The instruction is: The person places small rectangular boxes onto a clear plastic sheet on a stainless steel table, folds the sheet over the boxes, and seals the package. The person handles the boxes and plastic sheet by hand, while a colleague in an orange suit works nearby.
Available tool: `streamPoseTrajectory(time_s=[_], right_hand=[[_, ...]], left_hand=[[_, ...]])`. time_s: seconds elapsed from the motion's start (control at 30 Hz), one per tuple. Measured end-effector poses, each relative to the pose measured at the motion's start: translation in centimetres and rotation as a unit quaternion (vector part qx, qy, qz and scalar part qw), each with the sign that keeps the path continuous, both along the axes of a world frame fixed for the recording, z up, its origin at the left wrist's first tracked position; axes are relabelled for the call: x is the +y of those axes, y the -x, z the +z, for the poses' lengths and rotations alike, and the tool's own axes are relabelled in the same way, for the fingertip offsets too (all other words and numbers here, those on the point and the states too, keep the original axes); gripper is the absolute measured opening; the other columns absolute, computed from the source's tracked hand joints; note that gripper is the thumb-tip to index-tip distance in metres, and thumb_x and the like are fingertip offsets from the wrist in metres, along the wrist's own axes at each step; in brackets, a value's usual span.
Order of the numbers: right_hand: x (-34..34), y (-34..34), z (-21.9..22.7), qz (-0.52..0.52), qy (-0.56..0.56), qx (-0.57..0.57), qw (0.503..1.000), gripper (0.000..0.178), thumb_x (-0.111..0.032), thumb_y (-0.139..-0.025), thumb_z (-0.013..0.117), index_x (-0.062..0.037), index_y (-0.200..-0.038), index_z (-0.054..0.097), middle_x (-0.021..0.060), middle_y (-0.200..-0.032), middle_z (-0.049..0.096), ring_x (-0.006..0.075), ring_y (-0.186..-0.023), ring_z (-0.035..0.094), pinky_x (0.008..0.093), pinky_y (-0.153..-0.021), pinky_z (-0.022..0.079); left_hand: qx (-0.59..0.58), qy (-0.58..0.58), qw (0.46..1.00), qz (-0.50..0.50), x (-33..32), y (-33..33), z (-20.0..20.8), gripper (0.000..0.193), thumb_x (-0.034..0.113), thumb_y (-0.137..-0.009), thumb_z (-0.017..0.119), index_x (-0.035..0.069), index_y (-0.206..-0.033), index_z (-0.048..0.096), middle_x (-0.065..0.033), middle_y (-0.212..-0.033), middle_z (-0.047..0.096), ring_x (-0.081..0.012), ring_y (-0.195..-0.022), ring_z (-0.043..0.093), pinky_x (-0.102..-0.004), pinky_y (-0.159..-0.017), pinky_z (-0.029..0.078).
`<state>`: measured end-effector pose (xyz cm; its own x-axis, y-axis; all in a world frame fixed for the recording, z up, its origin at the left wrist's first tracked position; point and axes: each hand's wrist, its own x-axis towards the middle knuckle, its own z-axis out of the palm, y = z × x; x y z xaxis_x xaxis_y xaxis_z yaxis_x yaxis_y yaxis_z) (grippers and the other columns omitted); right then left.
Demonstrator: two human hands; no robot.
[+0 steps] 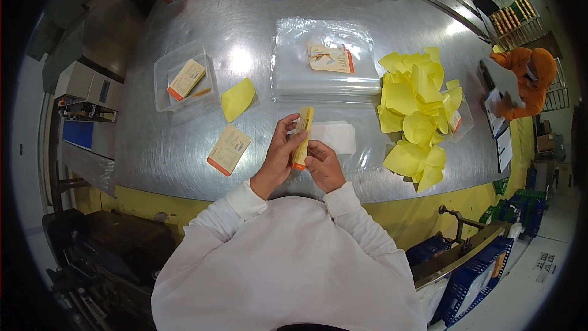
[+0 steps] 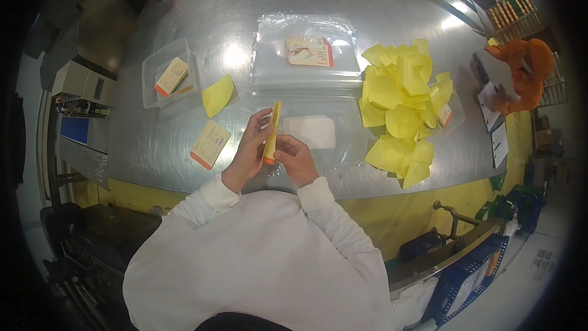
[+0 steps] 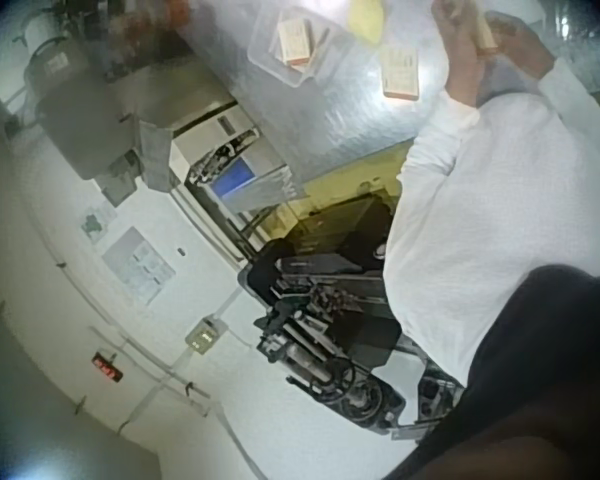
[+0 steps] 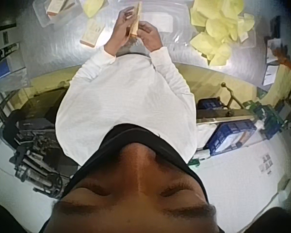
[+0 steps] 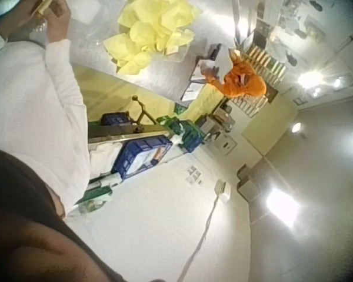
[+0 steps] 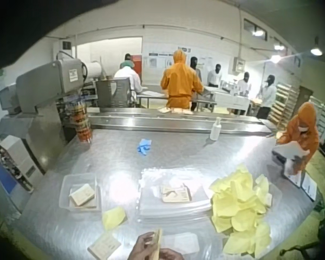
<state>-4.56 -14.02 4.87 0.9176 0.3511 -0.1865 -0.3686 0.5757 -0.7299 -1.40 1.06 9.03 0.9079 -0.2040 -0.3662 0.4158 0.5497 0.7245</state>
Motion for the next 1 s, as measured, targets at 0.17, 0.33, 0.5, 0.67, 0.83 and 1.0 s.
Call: streamPoseTrajectory(time_s=[0.17, 0.33, 0.5, 0.67, 0.83, 1.0], right_hand=[[-0.4, 0.0, -1.0, -0.041, 0.07, -0.001, 0.997, 0.018, -0.011, -0.097, 0.067, 0.0006, -0.11, 0.064, 0.0067, -0.1, 0.07, 0.014, -0.09, 0.065, 0.0292, -0.082, 0.052], [-1.8, -0.5, 0.7, -0.152, 0.101, 0.027, 0.983, 0.013, -0.013, -0.099, 0.065, -0.0002, -0.1, 0.065, 0.0048, -0.087, 0.068, 0.0097, -0.072, 0.059, 0.0241, -0.065, 0.046], [-1.4, -0.4, 1.2, -0.134, 0.112, 0.023, 0.984, 0.015, -0.014, -0.099, 0.065, 0.0006, -0.1, 0.065, 0.0056, -0.088, 0.069, 0.0103, -0.071, 0.061, 0.0237, -0.063, 0.047], [-0.2, -0.1, 2.3, -0.182, 0.137, 0.008, 0.974, 0.014, -0.009, -0.096, 0.068, 0.0037, -0.102, 0.066, 0.0082, -0.09, 0.07, 0.0122, -0.072, 0.064, 0.0259, -0.067, 0.052], [-1.6, 0.3, 3.3, -0.194, 0.217, 0.003, 0.957, 0.015, -0.007, -0.095, 0.069, 0.0054, -0.104, 0.068, 0.0109, -0.09, 0.072, 0.013, -0.074, 0.065, 0.0256, -0.069, 0.053], [-0.9, 0.5, 4.3, -0.166, 0.161, -0.038, 0.972, 0.017, -0.005, -0.095, 0.068, 0.0059, -0.108, 0.07, 0.0115, -0.092, 0.074, 0.0138, -0.079, 0.068, 0.0264, -0.071, 0.054]], left_hand=[[-0.075, -0.155, 0.984, 0.043, 0.5, -0.1, -0.9, 0.066, 0.018, -0.089, 0.076, 0.008, -0.143, 0.04, -0.0101, -0.128, 0.045, -0.0195, -0.113, 0.052, -0.0322, -0.09, 0.05], [-0.257, -0.655, 0.689, 0.176, 5.5, -0.3, -4.1, 0.075, 0.014, -0.081, 0.082, 0.005, -0.144, 0.042, -0.0158, -0.138, 0.048, -0.0254, -0.125, 0.051, -0.0378, -0.096, 0.048], [-0.184, -0.249, 0.951, 0.015, 3.8, 2.3, 0.1, 0.069, 0.015, -0.083, 0.082, 0.002, -0.141, 0.046, -0.0138, -0.122, 0.063, -0.021, -0.113, 0.061, -0.0359, -0.092, 0.051], [-0.089, -0.089, 0.992, -0.004, -0.3, 2.1, 0.6, 0.043, 0.009, -0.093, 0.072, -0.003, -0.13, 0.055, -0.0088, -0.109, 0.068, -0.0138, -0.098, 0.065, -0.0288, -0.082, 0.055], [-0.126, -0.102, 0.987, -0.011, -2.0, 2.4, 1.7, 0.031, 0.009, -0.093, 0.072, -0.003, -0.118, 0.06, -0.0089, -0.106, 0.069, -0.0129, -0.089, 0.067, -0.0262, -0.07, 0.054], [-0.074, -0.097, 0.988, 0.092, -2.7, 2.1, -0.4, 0.023, 0.004, -0.092, 0.071, -0.003, -0.11, 0.06, -0.0084, -0.091, 0.07, -0.0131, -0.076, 0.067, -0.0269, -0.068, 0.054]])
